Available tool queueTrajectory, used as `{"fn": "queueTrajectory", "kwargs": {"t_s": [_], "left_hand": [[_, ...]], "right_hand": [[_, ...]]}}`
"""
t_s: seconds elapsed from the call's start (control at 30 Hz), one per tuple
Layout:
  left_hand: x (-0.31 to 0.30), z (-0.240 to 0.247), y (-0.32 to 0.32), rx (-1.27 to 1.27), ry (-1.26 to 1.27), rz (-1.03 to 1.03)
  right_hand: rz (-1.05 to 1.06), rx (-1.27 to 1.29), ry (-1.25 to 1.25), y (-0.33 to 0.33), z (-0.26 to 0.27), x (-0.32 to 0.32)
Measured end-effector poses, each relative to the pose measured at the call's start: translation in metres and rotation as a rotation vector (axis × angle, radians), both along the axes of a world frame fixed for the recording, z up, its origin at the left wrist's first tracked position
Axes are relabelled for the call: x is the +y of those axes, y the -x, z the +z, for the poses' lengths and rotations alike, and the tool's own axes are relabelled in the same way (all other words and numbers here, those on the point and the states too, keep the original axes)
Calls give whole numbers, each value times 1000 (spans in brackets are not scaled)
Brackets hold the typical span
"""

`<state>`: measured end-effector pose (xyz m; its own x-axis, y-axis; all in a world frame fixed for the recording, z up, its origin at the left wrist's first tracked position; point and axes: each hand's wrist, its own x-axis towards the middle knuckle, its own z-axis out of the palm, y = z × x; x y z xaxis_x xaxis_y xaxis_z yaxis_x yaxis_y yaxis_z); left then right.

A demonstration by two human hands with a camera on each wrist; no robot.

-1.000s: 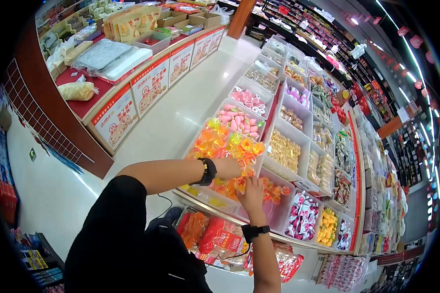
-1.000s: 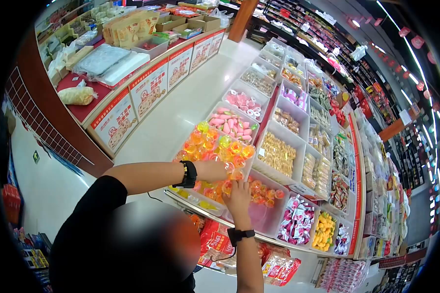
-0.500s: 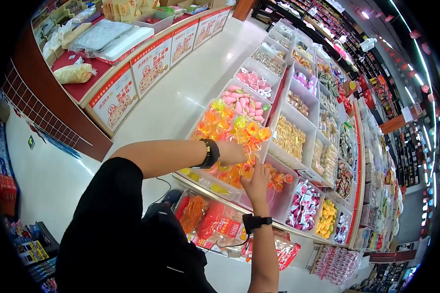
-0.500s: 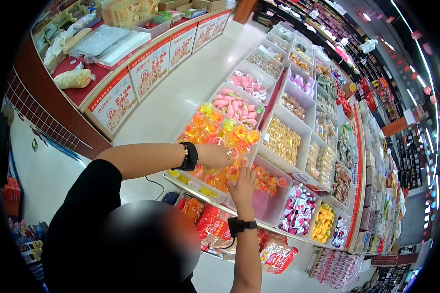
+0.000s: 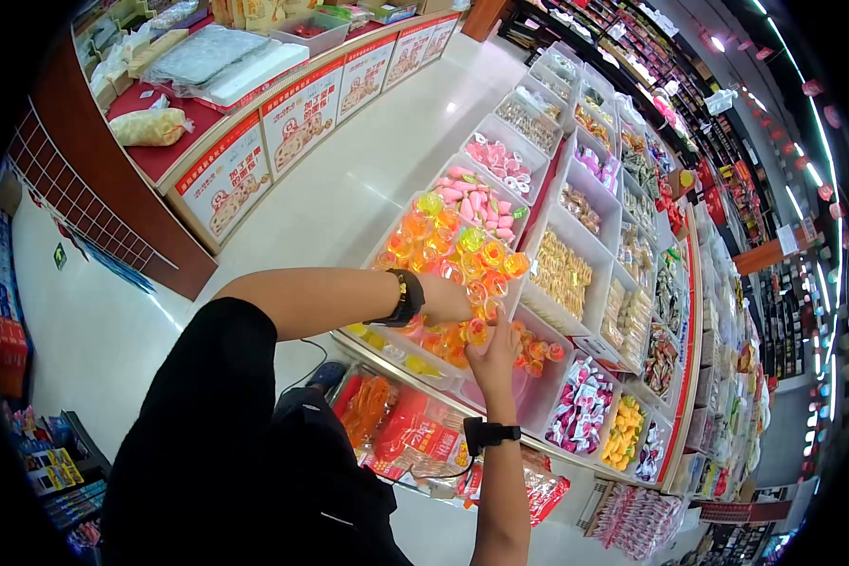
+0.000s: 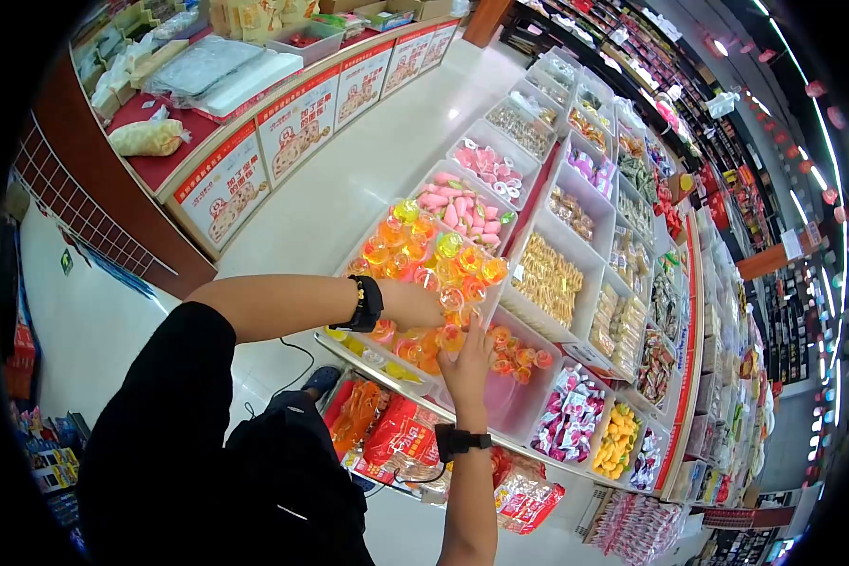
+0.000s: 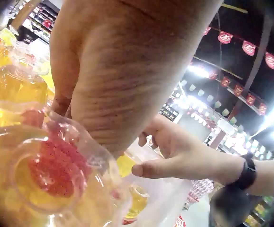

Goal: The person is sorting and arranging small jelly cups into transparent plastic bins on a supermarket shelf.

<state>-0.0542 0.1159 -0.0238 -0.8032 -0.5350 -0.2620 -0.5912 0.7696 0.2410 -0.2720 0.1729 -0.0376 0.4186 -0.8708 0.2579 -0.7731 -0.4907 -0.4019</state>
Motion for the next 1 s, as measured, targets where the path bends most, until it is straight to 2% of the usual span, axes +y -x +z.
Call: {"fn": "queueTrajectory", "kwargs": {"t_s": [0.3,0.4,0.5,0.83,1.0], "left_hand": [[-1,-5,-1,120,52,7],[3,5,-3,162,-17,143],[0,0,-7,199,-1,74],[3,12,-6,151,-72,68],[3,6,-7,164,-44,57]], "right_hand": [[4,58,69,2,-3,3],[13,54,72,3,-3,4],[14,56,56,5,1,7],[86,-49,130,6,-7,5],[80,11,23,3,-3,4]]}}
